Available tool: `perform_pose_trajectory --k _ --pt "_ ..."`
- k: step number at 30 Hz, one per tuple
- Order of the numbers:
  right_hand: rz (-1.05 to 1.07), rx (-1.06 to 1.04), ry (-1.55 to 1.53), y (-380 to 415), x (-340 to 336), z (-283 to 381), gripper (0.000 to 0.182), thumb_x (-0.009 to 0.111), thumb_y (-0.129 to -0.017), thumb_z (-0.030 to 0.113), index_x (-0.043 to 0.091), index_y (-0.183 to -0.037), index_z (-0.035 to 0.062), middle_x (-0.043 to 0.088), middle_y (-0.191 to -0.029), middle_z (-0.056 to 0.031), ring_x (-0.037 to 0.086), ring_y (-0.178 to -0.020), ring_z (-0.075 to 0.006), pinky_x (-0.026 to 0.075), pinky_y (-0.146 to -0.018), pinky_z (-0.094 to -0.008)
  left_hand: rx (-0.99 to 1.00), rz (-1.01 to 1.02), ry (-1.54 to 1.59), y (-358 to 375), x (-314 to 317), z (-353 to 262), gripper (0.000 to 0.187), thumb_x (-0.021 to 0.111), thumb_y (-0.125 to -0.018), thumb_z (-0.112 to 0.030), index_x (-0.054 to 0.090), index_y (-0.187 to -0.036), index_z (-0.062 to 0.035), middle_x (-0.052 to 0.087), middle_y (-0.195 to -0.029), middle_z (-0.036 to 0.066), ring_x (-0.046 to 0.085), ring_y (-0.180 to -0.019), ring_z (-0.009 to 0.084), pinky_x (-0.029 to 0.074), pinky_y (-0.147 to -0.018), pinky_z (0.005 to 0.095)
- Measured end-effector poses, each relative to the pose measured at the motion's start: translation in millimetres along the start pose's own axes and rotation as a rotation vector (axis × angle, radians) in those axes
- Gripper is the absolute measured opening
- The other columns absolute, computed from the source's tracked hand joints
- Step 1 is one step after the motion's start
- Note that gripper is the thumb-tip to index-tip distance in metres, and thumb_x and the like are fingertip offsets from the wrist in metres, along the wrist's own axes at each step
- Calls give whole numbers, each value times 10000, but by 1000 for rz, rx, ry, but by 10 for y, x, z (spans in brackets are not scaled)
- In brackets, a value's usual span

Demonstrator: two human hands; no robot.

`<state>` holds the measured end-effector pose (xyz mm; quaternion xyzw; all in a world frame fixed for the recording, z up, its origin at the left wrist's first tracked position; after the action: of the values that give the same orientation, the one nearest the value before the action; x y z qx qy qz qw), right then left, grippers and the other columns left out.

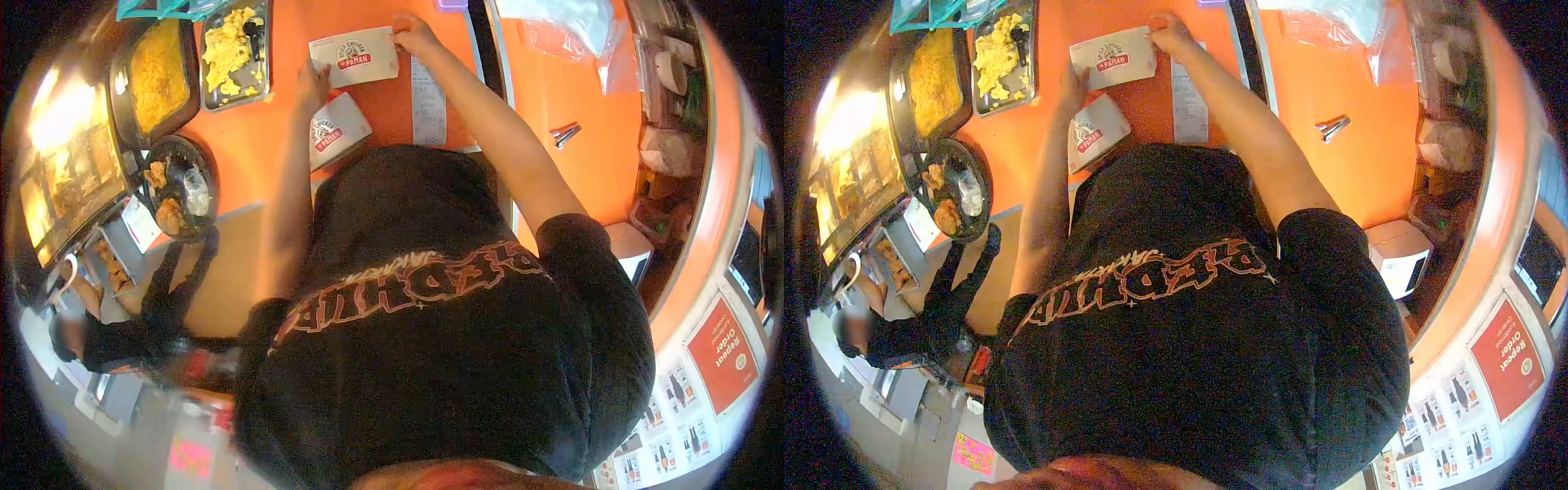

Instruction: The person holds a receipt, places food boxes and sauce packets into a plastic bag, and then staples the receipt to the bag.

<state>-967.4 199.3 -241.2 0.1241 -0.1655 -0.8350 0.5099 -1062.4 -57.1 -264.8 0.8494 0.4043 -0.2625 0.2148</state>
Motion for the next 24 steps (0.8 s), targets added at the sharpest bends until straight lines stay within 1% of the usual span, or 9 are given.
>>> perform_pose_trajectory --k 2,3,5,7,11,14,17,20,24 --pt "-123 -410 574 46 8 279 607 793 -775 118 564 -1338 123 623 -1207 -155 620 -1117 -276 511 -980 -401 128 -154 -23 118 -138 -291 575 616 -956 -252 378 -1411 5 488 -1345 305 539 -1176 480 482 -935 528" --pt "7 -570 727 136 161 371 674 792 -767 141 520 -1383 148 563 -1291 -169 557 -1200 -302 470 -1028 -425 193 -231 -34 183 -219 -432 642 633 -948 -287 352 -1454 -12 423 -1434 307 499 -1238 485 470 -974 524" --pt "281 -888 1028 446 434 502 807 789 -750 186 431 -1473 199 444 -1459 -196 431 -1365 -353 387 -1126 -473 295 -155 -239 340 -334 -824 735 659 -924 -321 293 -1512 -76 275 -1531 275 389 -1335 480 418 -1049 523" --pt "373 -803 1271 523 551 434 850 770 -758 205 373 -1509 238 352 -1528 -179 335 -1418 -361 323 -1167 -486 392 -73 -385 408 -318 -989 786 678 -906 -327 265 -1544 -130 201 -1587 246 319 -1397 470 377 -1098 529" --pt "485 -653 1288 607 736 445 805 709 -806 182 350 -1524 240 271 -1581 -171 290 -1440 -390 308 -1178 -497 465 5 -484 450 -302 -992 766 680 -895 -265 285 -1548 -200 216 -1603 196 314 -1407 463 365 -1108 541" --pt "528 -758 1172 451 816 311 848 655 -830 104 264 -1551 319 230 -1600 -184 244 -1456 -423 307 -1171 -533 470 -9 -453 368 -357 -880 735 656 -892 -179 314 -1540 -244 229 -1610 161 363 -1372 474 394 -1090 530" --pt "554 -521 1407 544 811 320 941 619 -845 60 136 -1554 446 123 -1631 -193 176 -1475 -455 310 -1162 -564 510 -52 -408 329 -306 -783 724 614 -879 -70 354 -1523 -275 290 -1592 142 411 -1338 467 422 -1076 508" --pt "618 -436 1541 586 768 237 958 623 -891 116 45 -1526 539 -10 -1645 -191 92 -1489 -472 300 -1160 -584 472 -39 -405 407 -243 -834 734 578 -860 2 386 -1510 -281 334 -1574 139 430 -1329 451 435 -1074 490" --pt "622 -515 1439 536 786 127 887 639 -931 305 22 -1523 544 -86 -1642 -184 28 -1484 -498 297 -1155 -597 365 157 -433 419 -257 -796 709 573 -881 -23 386 -1513 -284 304 -1586 151 433 -1325 452 435 -1064 508"
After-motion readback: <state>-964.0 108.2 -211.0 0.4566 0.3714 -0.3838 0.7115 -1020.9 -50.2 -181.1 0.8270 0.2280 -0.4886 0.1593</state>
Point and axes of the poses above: each hand's wrist, its own y-axis away from the middle knuckle, its own x-axis out of the palm, z = x × y, the point moved 9 cm from there along -y, towards the middle knuckle
